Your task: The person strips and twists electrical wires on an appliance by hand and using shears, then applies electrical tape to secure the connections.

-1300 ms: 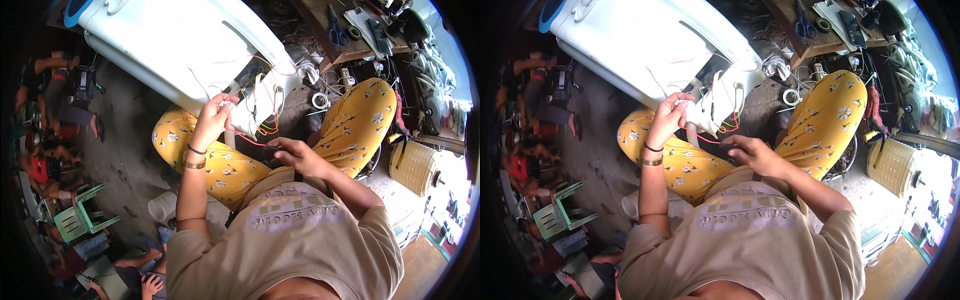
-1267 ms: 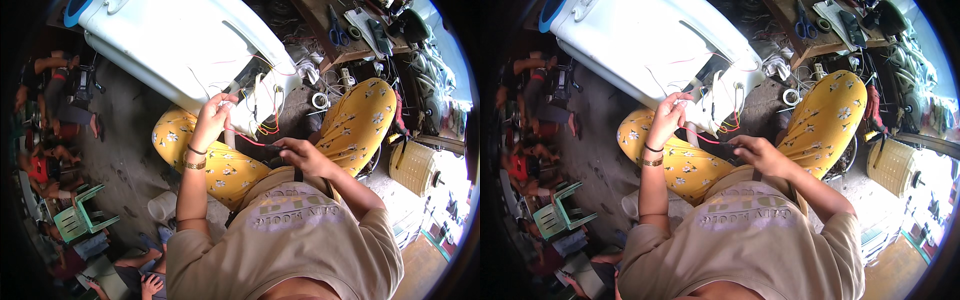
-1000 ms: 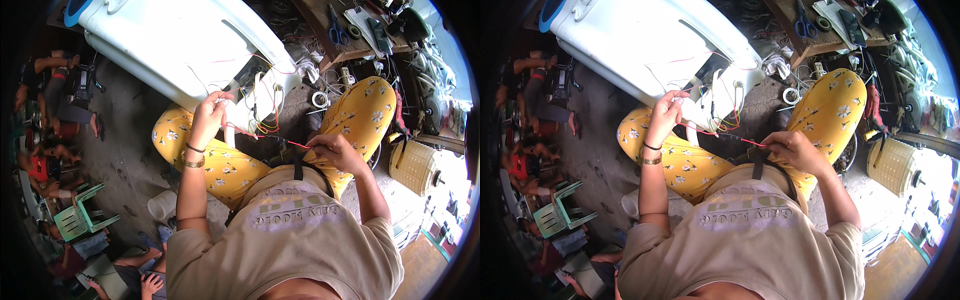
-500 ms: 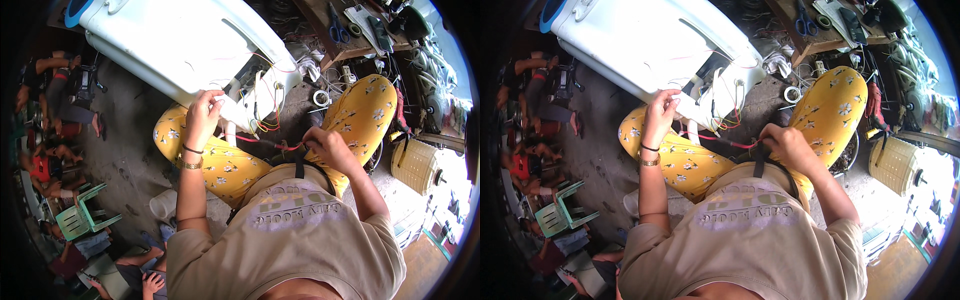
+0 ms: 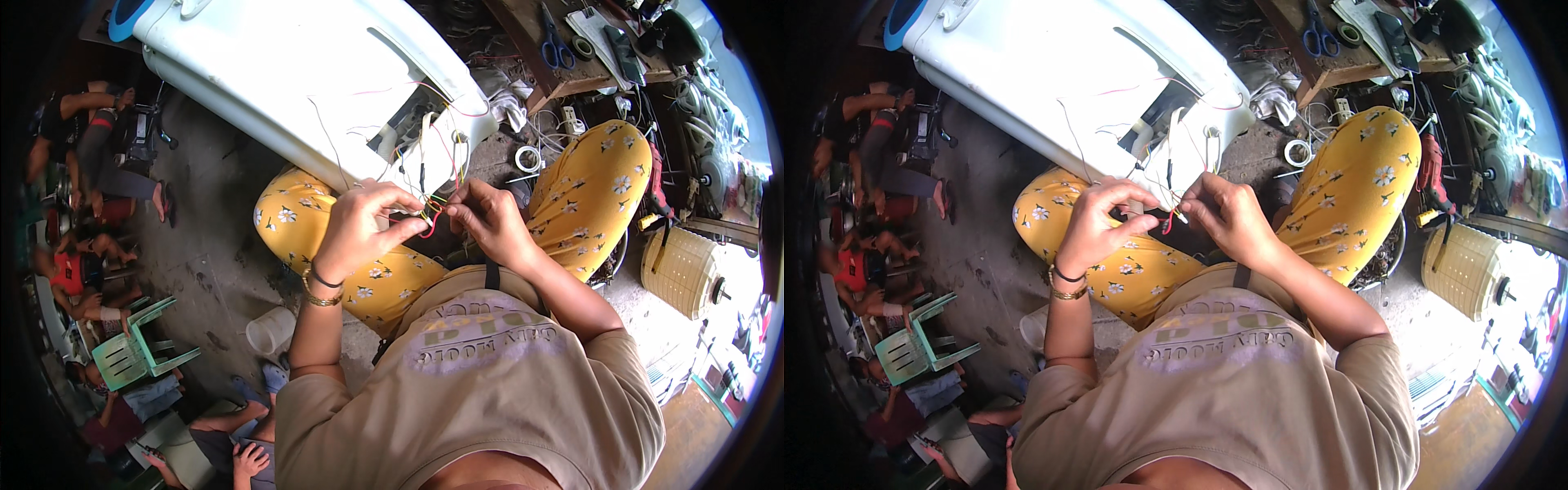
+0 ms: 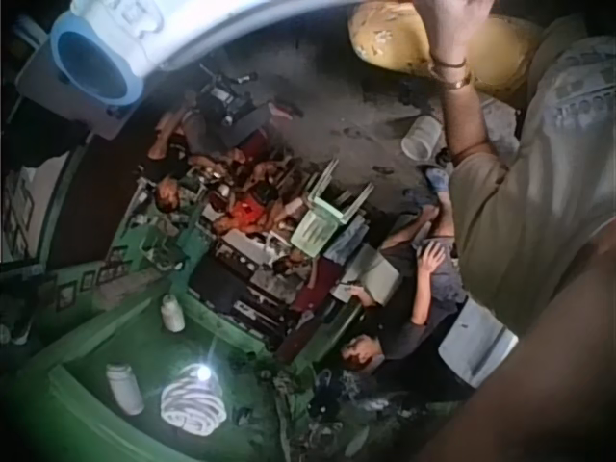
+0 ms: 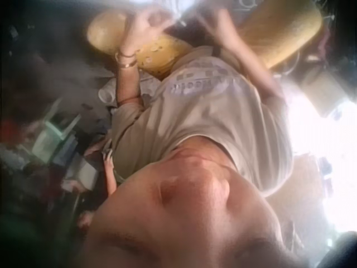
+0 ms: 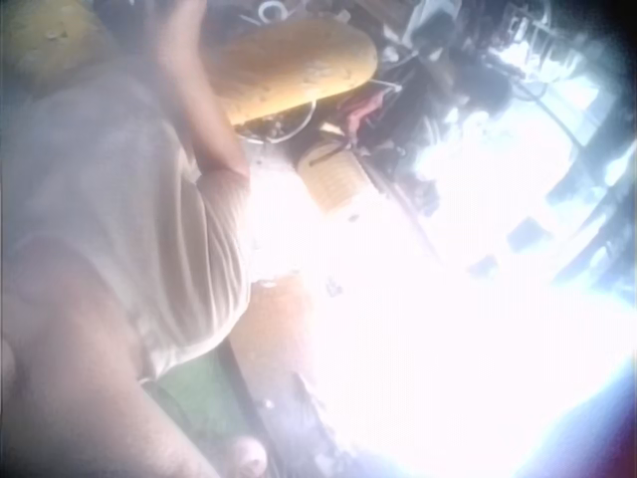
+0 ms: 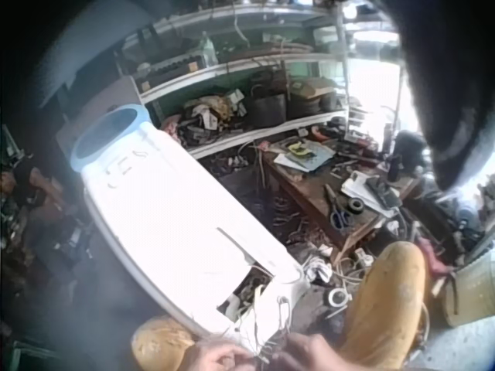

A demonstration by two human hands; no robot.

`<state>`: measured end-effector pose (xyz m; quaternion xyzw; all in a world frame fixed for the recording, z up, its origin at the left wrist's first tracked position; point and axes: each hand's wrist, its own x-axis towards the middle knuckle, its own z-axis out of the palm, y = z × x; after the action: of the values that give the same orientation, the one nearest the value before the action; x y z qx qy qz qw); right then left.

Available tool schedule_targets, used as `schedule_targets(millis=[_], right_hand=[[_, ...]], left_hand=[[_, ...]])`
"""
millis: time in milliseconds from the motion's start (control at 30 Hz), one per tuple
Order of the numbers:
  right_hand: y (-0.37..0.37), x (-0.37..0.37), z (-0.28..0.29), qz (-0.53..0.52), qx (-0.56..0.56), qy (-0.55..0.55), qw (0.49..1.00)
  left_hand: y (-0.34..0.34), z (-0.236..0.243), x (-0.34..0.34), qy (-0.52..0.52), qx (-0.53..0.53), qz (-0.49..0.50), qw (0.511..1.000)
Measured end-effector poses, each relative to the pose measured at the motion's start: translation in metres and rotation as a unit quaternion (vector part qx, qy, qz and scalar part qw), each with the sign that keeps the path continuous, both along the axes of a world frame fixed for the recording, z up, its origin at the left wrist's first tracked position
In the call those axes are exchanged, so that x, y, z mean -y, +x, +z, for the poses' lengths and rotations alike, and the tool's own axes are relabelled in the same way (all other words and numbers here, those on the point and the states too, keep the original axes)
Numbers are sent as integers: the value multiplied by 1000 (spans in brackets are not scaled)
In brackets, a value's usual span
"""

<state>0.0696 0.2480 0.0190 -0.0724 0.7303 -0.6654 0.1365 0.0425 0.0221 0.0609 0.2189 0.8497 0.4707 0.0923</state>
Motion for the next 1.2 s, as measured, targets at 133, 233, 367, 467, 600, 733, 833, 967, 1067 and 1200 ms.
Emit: schedule_targets(millis=[133,233,367,467,600,733,833,967,1067,1200], right_hand=[[-6,11,7,-17,49,-74,996],[-13,4,7,32,107,-73,991],[-19,-11,-12,-59,-1,-43,997],[-20,-13,13,-38,-118,113,986],[-25,5,12,-23,-375,186,908],[-27,8,11,12,-398,191,897],[-14,7,-4,62,-268,97,956],[10,1,-33,82,43,-33,995],[14,-5,-67,114,188,56,974],[19,17,-101,119,287,36,950]], left_hand=[[5,-8,-13,-9,67,28,997],[5,-11,-13,67,136,54,987],[-1,-4,-9,76,139,42,986],[-1,-7,-6,74,147,54,985],[-2,-9,-10,63,141,63,986],[-3,-4,-4,8,141,28,990],[-4,8,5,-83,60,-51,993],[1,7,22,-153,13,-63,986],[0,4,36,-118,66,-25,991],[-3,1,42,-52,105,4,993]])
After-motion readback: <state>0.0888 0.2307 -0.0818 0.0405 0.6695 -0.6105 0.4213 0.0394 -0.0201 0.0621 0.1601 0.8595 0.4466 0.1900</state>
